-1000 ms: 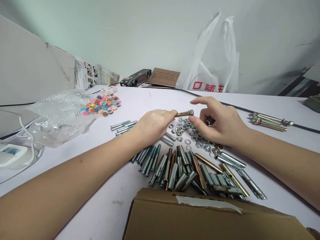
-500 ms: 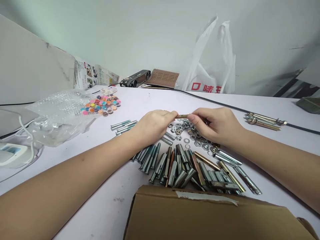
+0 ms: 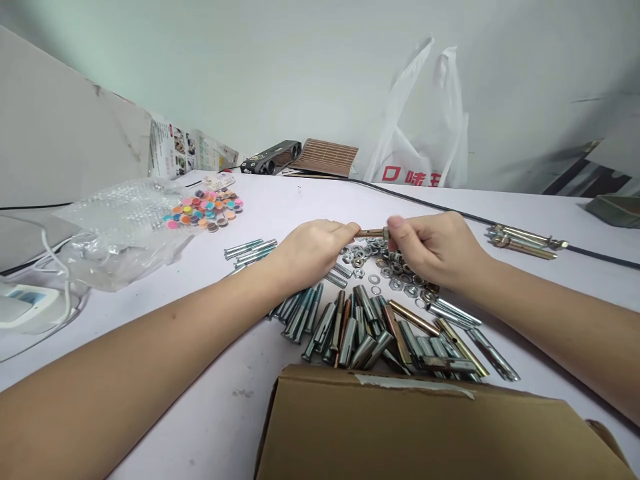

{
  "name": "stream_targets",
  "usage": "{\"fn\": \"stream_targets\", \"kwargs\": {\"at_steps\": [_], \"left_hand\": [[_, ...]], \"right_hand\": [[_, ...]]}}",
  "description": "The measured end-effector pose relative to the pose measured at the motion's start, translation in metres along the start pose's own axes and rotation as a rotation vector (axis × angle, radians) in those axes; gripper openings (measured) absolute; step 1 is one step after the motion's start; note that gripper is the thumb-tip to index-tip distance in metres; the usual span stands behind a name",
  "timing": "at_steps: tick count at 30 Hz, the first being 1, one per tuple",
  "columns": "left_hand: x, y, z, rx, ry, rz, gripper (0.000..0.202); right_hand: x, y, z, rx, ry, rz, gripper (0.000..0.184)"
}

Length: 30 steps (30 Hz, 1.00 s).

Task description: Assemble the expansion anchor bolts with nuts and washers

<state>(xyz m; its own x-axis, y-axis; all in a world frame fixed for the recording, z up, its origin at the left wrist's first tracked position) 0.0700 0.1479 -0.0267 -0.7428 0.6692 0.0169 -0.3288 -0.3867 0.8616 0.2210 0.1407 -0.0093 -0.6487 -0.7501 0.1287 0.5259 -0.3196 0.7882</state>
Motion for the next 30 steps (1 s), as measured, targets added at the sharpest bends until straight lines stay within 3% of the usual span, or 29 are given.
{"fn": "stream_targets", "kwargs": {"at_steps": [4,8,12,16,21,22,26,30], "left_hand": [[0.003,0.000,0.001,-0.003,0.021,0.005,0.029],[0.002,-0.002,0.000,-0.012,-0.004,0.010,0.029],[0.000,-0.001,-0.001,-0.041,-0.031,0.010,0.031],[0.003,-0.001,0.000,-0.032,0.012,0.007,0.029],[0.001,0.000,0.000,-0.035,-0.023,0.005,0.029],[0.000,0.000,-0.001,-0.039,-0.035,0.007,0.030],[-0.003,0.000,-0.001,-0.045,-0.066,0.027,0.031],[-0.006,0.003,-0.002,-0.039,-0.073,0.069,0.031]], "right_hand": [[-0.002,0.002,0.000,-0.054,0.018,0.063,0.026],[0.001,-0.001,0.000,-0.012,0.032,0.025,0.022],[0.000,-0.002,0.000,0.013,0.001,0.034,0.046],[0.001,0.002,0.000,-0.038,0.021,0.075,0.022],[0.003,-0.001,0.000,0.007,0.006,0.064,0.019],[0.003,-0.002,0.001,0.022,-0.013,0.058,0.026],[0.001,-0.008,0.003,0.115,-0.216,0.165,0.049],[-0.009,-0.026,-0.012,0.215,-0.686,0.553,0.050]]}}
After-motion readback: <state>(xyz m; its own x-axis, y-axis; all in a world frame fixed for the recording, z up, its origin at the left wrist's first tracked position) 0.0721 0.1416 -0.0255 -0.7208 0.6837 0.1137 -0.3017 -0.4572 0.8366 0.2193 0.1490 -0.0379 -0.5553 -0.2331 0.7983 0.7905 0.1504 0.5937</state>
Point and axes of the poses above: each hand's wrist, its own z-axis towards the middle knuckle, its own y-axis out of the back of the hand, x = y × z, the point moved 7 cm from there along z, towards the middle knuckle, and after that the axes turned 14 degrees about y, right-handed, at the moved point
